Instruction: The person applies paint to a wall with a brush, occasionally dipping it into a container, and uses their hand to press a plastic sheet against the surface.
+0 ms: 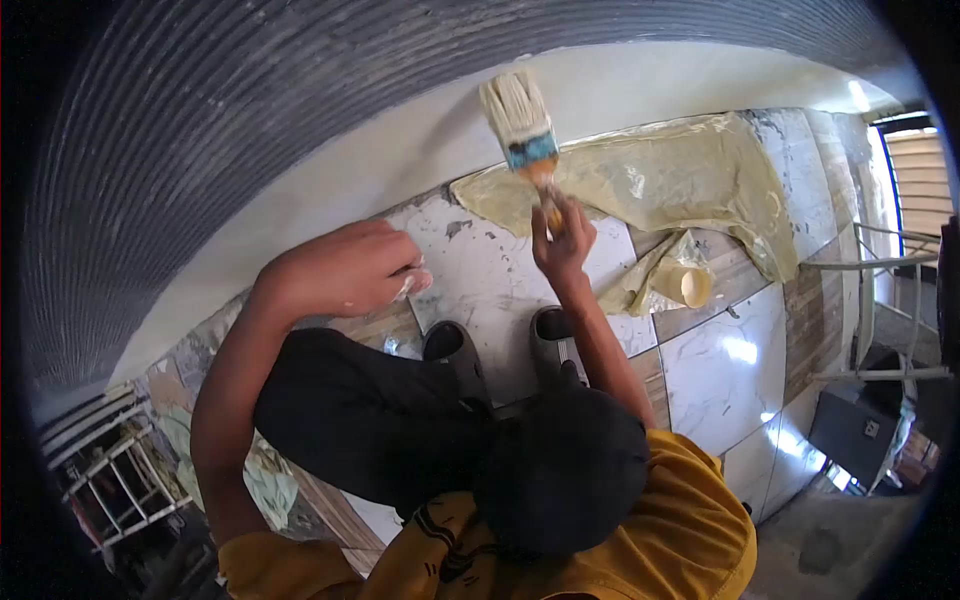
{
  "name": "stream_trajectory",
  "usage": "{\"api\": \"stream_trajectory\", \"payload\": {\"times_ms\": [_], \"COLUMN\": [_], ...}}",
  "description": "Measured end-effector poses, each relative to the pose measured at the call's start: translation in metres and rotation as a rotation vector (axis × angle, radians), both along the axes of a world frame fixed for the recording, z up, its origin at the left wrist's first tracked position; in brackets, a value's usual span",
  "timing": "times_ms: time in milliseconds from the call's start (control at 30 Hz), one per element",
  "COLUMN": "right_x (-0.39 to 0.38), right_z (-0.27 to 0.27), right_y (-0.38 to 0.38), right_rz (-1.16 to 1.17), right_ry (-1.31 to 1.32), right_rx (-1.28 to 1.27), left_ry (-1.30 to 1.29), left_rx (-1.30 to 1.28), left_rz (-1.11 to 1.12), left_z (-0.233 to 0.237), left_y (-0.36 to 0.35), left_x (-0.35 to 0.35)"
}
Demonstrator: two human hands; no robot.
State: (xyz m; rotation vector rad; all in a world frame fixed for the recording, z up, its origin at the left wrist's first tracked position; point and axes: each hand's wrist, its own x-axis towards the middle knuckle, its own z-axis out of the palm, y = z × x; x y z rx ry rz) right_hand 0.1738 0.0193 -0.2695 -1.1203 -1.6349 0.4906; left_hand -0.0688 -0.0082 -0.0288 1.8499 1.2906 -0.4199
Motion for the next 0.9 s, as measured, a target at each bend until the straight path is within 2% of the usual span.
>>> {"api": "stream_trajectory", "payload": {"times_ms": [100,167,300,367,433,500,567,633,733,833,900], "right_x": [-0.003,0.004,0.023,0.025,0.010,-0.001,-0.009,-0.007,0.006,0.014,0.005], "right_z": [-0.011,-0.026,-0.015,-0.005,0.018,0.025,0.013,0.001,0.000,0.013,0.029], "right_y": [0.005,-0.011,-0.041,-0.036,-0.014,-0.003,0.002,-0.007,-0.033,-0.040,-0.026], "right_rz": [0.004,0.013,-0.016,-0.022,-0.045,-0.033,0.031,0.053,0.003,0.006,0.000], "right_ry": [-0.064,-0.111,-0.005,-0.046,0.060,0.046,-0.030,0.002,-0.004,0.038,0.044], "right_rx": [-0.069,-0.200,-0.189,-0.145,0.104,0.084,-0.047,-0.081,-0.191,-0.151,-0.094], "left_ry": [-0.033,0.012,0.087,0.056,0.032,0.002,0.032,0.061,-0.016,0.003,0.135], "left_rx": [0.046,0.038,-0.039,-0.017,0.018,0.047,0.017,-0.011,0.090,0.027,-0.102], "left_rz": [0.037,0.050,0.044,0.024,-0.007,0.009,0.006,0.008,0.075,0.054,0.013], "left_z": [-0.005,0.004,0.004,0.002,0.000,-0.003,0.003,0.003,-0.006,-0.003,0.004], "left_y": [-0.012,-0.012,-0.009,-0.008,-0.006,-0.003,0.001,-0.001,-0.010,-0.008,0.001], "left_x": [0.002,0.003,0.005,0.008,0.011,0.012,0.015,0.013,0.003,0.004,0.013]}}
